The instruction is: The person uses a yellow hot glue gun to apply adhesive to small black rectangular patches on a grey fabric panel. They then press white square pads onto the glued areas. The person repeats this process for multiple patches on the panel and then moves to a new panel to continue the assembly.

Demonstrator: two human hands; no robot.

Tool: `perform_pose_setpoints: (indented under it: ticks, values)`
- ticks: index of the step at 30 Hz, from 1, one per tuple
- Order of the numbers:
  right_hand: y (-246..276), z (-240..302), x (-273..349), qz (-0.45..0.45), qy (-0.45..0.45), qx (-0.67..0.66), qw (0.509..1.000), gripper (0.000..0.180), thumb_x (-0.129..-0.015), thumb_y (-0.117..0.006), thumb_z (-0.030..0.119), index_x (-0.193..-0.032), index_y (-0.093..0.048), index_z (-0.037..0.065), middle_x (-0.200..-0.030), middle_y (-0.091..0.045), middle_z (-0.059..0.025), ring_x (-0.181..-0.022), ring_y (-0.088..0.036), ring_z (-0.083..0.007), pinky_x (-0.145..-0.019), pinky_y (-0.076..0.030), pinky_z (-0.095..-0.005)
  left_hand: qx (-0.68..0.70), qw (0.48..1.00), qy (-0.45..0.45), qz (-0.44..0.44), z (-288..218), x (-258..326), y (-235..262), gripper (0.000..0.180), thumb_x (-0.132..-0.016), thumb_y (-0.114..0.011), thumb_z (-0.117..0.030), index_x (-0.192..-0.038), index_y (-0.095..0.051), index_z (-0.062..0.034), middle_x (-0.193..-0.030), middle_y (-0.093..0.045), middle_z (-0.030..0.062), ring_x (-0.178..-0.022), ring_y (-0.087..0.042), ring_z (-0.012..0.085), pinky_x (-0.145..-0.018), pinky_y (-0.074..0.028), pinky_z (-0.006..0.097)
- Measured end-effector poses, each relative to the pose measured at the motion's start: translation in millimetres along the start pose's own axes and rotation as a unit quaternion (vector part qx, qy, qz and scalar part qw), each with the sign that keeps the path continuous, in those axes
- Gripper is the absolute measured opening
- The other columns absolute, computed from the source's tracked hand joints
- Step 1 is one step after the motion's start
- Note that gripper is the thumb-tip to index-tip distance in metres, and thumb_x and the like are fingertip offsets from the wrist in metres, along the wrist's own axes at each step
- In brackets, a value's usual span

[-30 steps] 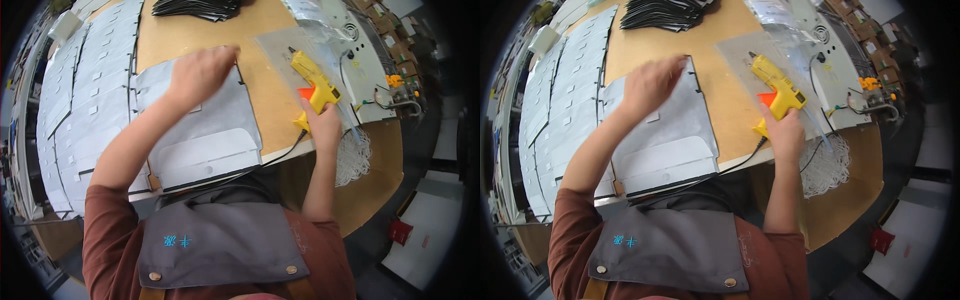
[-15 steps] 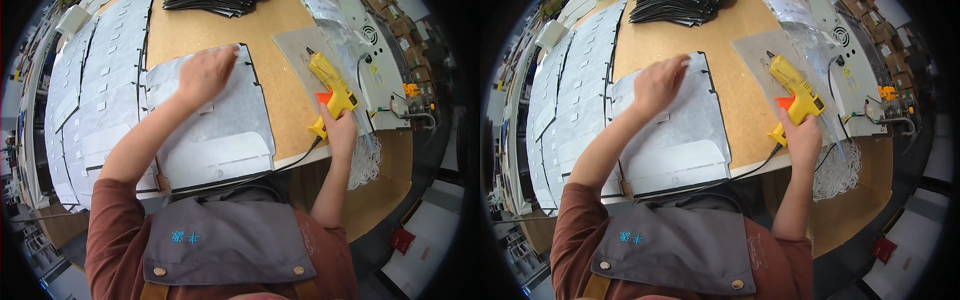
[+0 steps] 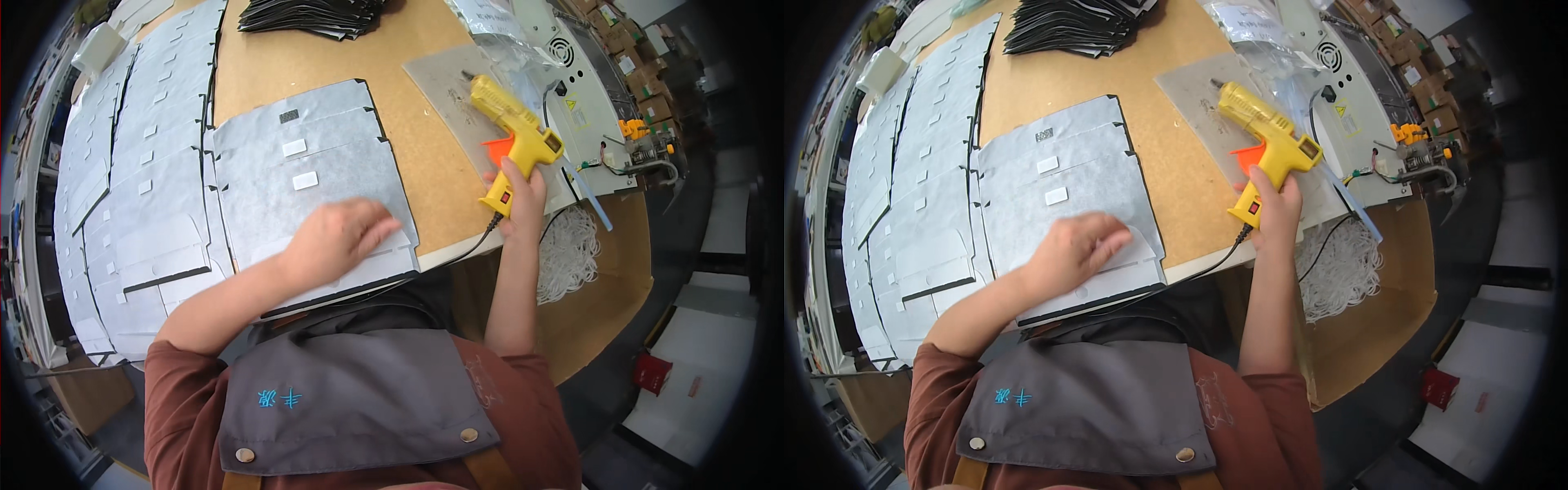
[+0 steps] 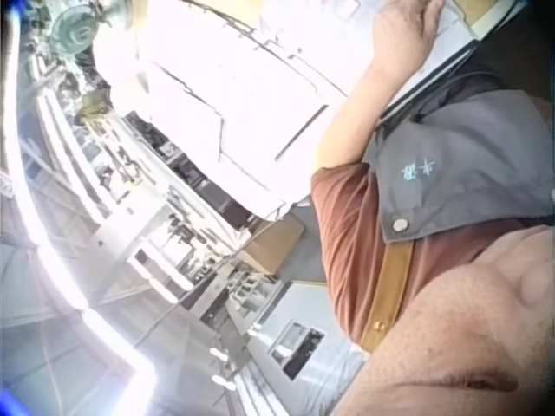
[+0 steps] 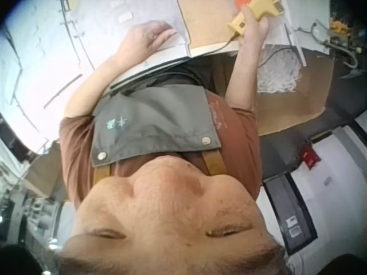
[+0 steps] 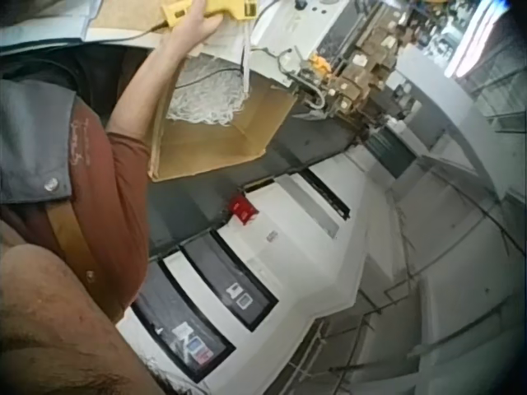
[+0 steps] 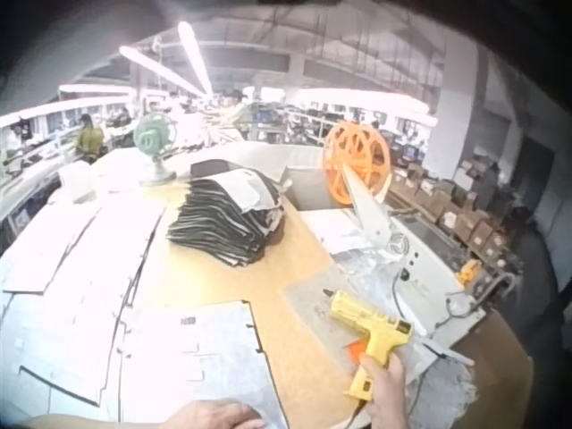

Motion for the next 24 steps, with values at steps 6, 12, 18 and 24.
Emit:
perform_pose_setpoints:
  ticks: [6, 12, 18, 24]
  values:
    - [4.8, 28.5, 4.5, 0.022, 0.049, -0.174, 0.983, 0.039, -0.093, -0.066, 0.023, -0.124, -0.053, 0.005, -0.093, -0.064, -0.0075, -0.073, -0.065, -0.0154, -0.06, -0.053, -0.0269, 0.15, 0.978, 0.035, 0.141, -21.1, 34.9, -43.9, 0.043, -0.099, -0.059, -0.036, -0.125, -0.062, -0.0016, -0.101, -0.071, 0.0196, -0.089, -0.068, 0.0383, -0.08, -0.054, 0.042]
    - [-18.3, 127.6, -6.5, 0.276, 0.065, -0.42, 0.862, 0.052, -0.097, -0.06, 0.022, -0.141, -0.042, 0.003, -0.123, -0.055, -0.0128, -0.079, -0.059, -0.0122, -0.069, -0.053, -0.0264, 0.22, 0.924, 0.135, 0.281, -13.9, 63.3, -22.1, 0.038, -0.103, -0.054, -0.034, -0.116, -0.067, -0.0014, -0.087, -0.072, 0.0074, -0.081, -0.067, 0.021, -0.076, -0.053, 0.032]
    - [-18.2, 236.4, -9.3, 0.434, 0.205, -0.357, 0.801, 0.058, -0.095, -0.058, 0.018, -0.147, -0.039, 0.002, -0.16, -0.025, -0.0187, -0.078, -0.057, -0.0098, -0.074, -0.05, -0.027, 0.258, 0.927, 0.19, 0.197, 5.2, 128.5, 87.2, 0.022, -0.097, -0.064, -0.02, -0.099, -0.073, -0.0003, -0.082, -0.073, 0.0041, -0.069, -0.066, 0.0114, -0.064, -0.052, 0.025]
    - [-81.5, 222.5, -3.0, 0.48, 0.202, -0.248, 0.817, 0.065, -0.094, -0.057, 0.023, -0.148, -0.032, -0.002, -0.155, -0.032, -0.0205, -0.079, -0.056, -0.0126, -0.073, -0.048, -0.0293, 0.257, 0.928, 0.2, 0.182, -2.6, 146.8, 126.0, 0.015, -0.091, -0.071, -0.013, -0.098, -0.073, -0.0002, -0.084, -0.075, 0.0054, -0.074, -0.071, 0.0141, -0.064, -0.054, 0.025]
Point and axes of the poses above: each hand's wrist, its own x-axis away from the middle knuckle, its own y-axis out of the back of the hand, z = x × y, the point moved 8 cm from there along -x, towards the middle knuckle
